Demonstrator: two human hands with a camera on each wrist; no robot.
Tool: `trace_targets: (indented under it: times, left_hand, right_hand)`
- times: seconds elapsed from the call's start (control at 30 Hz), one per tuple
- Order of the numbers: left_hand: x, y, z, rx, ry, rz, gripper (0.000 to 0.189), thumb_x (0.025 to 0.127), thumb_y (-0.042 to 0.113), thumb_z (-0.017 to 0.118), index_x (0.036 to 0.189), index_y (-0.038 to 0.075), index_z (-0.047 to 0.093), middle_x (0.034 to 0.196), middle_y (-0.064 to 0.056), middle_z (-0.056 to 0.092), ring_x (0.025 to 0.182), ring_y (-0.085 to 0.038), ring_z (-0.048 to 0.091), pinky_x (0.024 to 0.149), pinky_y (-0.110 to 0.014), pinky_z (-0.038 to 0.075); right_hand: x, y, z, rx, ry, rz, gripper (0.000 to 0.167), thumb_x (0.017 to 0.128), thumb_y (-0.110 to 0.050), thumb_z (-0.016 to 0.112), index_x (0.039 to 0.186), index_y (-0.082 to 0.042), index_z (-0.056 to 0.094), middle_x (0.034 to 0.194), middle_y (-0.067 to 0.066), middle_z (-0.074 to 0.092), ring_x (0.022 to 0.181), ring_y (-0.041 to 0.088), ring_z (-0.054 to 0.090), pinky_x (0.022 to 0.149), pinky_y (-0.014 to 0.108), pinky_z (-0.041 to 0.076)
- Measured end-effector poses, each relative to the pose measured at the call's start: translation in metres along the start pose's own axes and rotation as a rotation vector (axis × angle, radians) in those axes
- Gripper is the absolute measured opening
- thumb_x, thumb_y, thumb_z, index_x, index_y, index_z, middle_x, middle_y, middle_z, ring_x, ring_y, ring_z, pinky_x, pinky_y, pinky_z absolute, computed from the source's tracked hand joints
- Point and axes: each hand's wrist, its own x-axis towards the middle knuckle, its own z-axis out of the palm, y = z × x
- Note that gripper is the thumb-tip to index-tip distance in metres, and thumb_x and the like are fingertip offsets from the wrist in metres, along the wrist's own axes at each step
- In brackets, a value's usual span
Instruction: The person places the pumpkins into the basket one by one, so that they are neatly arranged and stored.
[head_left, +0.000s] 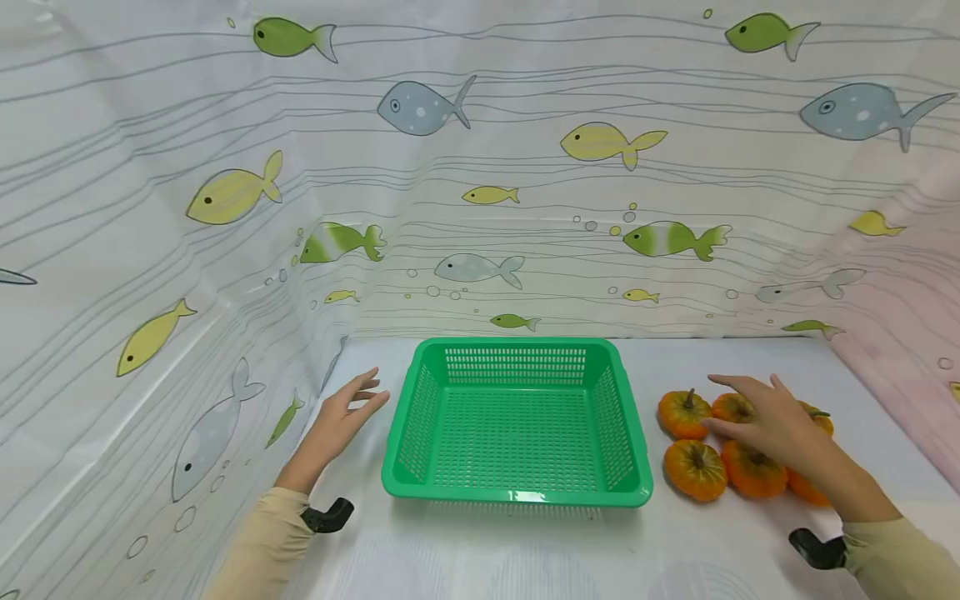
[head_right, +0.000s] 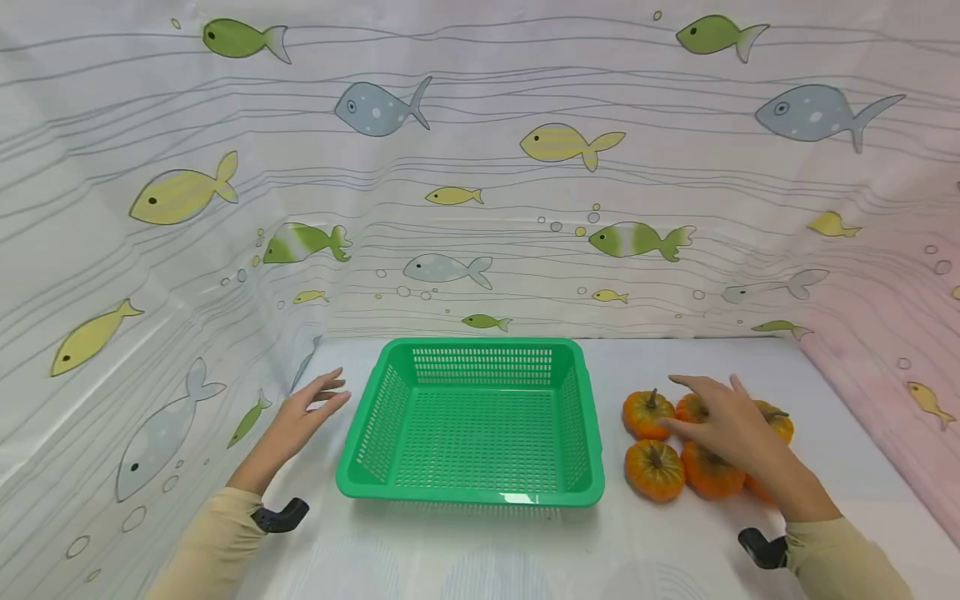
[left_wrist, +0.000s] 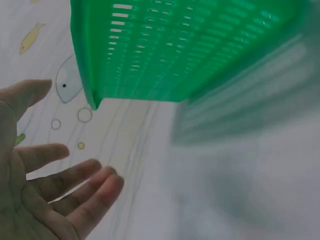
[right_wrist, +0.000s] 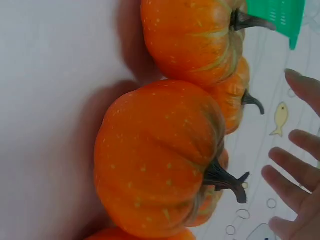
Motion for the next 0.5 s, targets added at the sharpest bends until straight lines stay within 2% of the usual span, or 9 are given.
trace_targets:
  times: [0.1,0.2,0.33,0.5]
  left_hand:
    - [0.005,0.001,0.01,-0.182,0.0,-0.045,0.065,0.105,0.046,0.059,0.158,0.013,0.042,0.143,-0.021,0.06,0.119,-0.034,0.067,0.092,-0.04,0.063]
    - [0.009,0.004,0.018,-0.328,0.01,-0.085,0.061,0.104,0.041,0.062,0.155,0.011,0.047,0.135,-0.021,0.063,0.105,-0.024,0.071,0.079,-0.03,0.065]
    - [0.013,0.007,0.027,-0.416,0.021,-0.134,0.059,0.102,0.039,0.066,0.151,0.011,0.052,0.128,-0.017,0.065,0.092,-0.012,0.068,0.072,-0.029,0.063]
    - [0.016,0.012,0.033,-0.486,0.009,-0.187,0.06,0.097,0.036,0.074,0.149,0.011,0.055,0.118,-0.011,0.065,0.084,-0.009,0.069,0.071,-0.029,0.063]
  right_hand:
    - [0.006,0.003,0.003,0.041,-0.061,0.04,0.083,0.09,-0.051,0.078,0.148,0.0,0.05,0.145,0.033,0.052,0.136,0.059,0.04,0.116,0.081,0.02]
    - [0.011,0.006,0.008,0.042,-0.111,0.069,0.088,0.089,-0.057,0.076,0.15,-0.002,0.048,0.149,0.032,0.049,0.135,0.058,0.042,0.106,0.081,0.034]
    - [0.016,0.007,0.014,0.021,-0.152,0.074,0.092,0.087,-0.061,0.075,0.151,-0.001,0.048,0.146,0.033,0.051,0.13,0.056,0.048,0.102,0.079,0.041]
    - [0.02,0.007,0.019,0.012,-0.172,0.074,0.094,0.085,-0.064,0.076,0.149,-0.001,0.05,0.143,0.033,0.055,0.127,0.055,0.052,0.1,0.076,0.046]
